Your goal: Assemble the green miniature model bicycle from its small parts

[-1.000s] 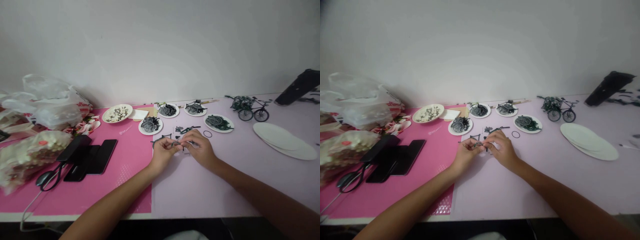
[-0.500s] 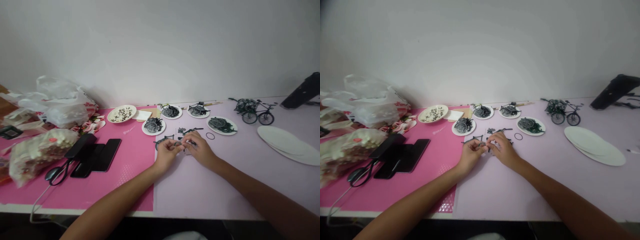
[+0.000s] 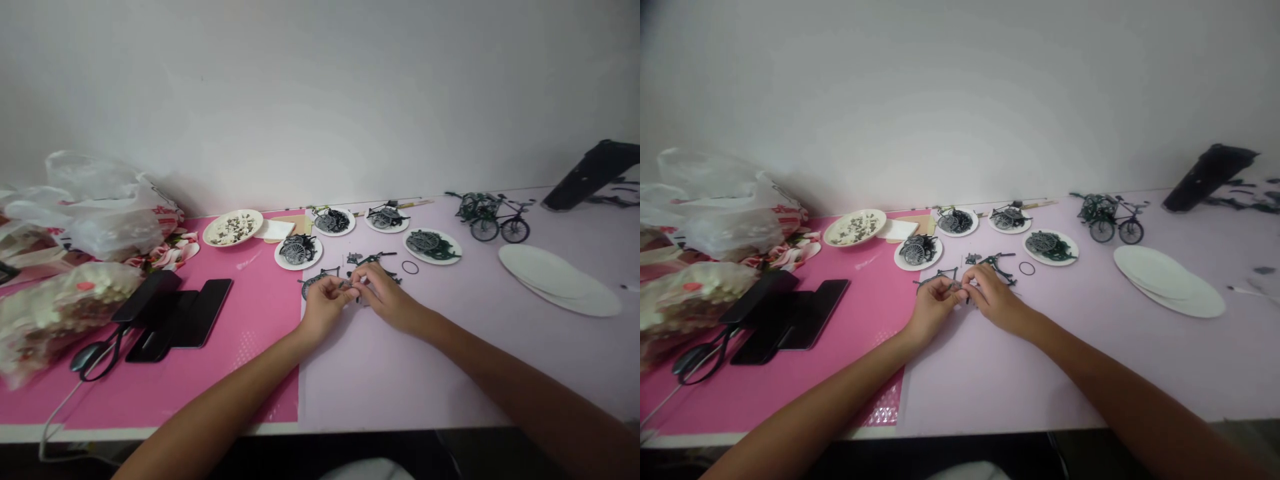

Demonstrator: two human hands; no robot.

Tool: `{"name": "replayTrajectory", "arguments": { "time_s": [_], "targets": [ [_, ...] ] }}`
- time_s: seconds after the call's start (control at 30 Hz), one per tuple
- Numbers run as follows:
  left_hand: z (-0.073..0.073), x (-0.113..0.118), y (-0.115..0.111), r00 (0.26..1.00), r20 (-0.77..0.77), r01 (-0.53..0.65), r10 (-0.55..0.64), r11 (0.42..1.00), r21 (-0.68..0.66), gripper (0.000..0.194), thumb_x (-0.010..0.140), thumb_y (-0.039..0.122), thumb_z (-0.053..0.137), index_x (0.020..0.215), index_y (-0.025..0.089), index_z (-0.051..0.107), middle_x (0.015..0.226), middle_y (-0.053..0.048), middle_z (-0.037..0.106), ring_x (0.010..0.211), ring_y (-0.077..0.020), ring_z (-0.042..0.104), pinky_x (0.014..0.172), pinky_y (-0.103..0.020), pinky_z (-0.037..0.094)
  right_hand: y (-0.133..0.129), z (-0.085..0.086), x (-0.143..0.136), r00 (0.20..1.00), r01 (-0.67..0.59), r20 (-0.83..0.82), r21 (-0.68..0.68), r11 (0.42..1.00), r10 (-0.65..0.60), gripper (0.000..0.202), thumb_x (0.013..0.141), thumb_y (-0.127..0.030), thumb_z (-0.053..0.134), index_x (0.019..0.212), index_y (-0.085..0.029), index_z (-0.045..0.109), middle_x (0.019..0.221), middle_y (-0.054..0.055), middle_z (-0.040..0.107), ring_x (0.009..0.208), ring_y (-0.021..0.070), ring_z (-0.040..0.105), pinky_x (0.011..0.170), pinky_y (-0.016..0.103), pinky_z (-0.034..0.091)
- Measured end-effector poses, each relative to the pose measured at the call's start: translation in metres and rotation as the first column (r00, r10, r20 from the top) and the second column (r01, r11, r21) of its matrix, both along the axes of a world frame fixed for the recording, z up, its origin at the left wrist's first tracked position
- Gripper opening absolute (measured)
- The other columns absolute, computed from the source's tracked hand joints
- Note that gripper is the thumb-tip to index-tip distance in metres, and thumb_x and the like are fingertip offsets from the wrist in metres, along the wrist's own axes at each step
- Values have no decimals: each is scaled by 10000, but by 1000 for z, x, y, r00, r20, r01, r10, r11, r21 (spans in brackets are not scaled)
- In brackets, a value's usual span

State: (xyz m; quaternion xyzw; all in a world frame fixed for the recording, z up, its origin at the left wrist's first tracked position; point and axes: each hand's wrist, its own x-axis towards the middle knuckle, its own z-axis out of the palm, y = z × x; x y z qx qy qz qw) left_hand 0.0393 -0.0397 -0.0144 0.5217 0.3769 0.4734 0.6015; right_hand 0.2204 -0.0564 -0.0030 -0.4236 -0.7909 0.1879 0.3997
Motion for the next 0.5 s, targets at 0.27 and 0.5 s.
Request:
{"name": "replayTrajectory", "arguments": {
  "time_s": [0.27, 0.5],
  "targets": [
    [0, -1, 1, 1000, -6, 12, -12, 1000, 12, 458, 624, 451, 963, 771, 152, 649, 734, -6, 683, 614, -105, 595, 610, -239, 444, 0, -1, 0, 999, -17, 30, 46, 999, 16, 107, 1058, -219, 461, 988, -263, 528, 1003, 72, 635, 979, 250, 594, 864, 423, 537],
    [3, -2, 1, 1000, -8, 12, -12, 1000, 0, 429, 616, 422, 965, 769, 142, 679, 728, -11, 682, 628, -110, 584, 631, -248, 446, -2, 3, -1, 999, -13, 46, 36, 999, 12, 104, 1062, -241, 462, 969, -264, 503, 985, 65, 617, 968, 245, 589, 860, 411, 533]
  ]
}}
